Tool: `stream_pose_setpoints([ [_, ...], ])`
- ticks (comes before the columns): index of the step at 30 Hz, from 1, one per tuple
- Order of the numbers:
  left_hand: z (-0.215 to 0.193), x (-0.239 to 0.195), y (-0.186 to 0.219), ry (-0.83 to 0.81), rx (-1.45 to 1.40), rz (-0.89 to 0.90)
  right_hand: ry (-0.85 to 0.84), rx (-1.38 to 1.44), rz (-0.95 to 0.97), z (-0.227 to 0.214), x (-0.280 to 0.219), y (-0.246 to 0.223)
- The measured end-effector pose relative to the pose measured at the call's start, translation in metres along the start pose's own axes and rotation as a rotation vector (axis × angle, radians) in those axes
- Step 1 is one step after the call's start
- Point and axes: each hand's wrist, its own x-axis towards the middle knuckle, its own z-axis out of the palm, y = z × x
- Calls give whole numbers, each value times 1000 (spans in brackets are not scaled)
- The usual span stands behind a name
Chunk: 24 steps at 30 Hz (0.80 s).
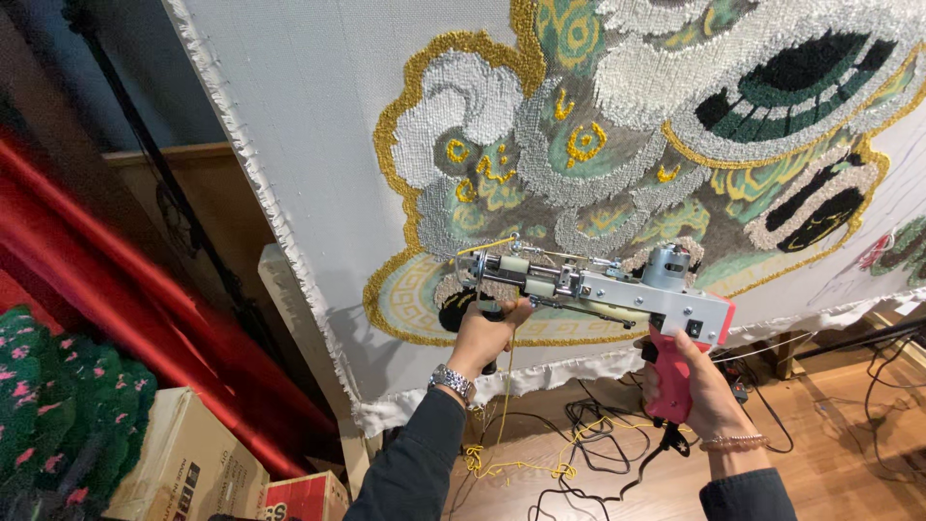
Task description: The person uses a pink tufting gun to apply yellow yarn into a stretched canvas, following a pre-drawn design. They guide the tool with both hands and occasionally adjust the yarn feed with the left hand.
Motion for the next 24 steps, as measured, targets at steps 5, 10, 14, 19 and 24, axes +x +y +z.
stream_pose_setpoints([
  [5, -5, -1, 12, -21, 40, -83, 56, 43, 80, 11, -6, -19],
  [10, -9, 5, 10, -20, 10, -158, 53, -134, 2, 27, -7, -19],
  [14, -17, 18, 11, 9, -77, -182, 6, -121, -70, 44, -7, -14],
  [19, -26, 22, 17, 5, -27, 5, 117, -145, -87, 67, -9, -10],
  [24, -32, 30, 22, 21, -40, -22, 69, -108, -112, 78, -7, -8],
])
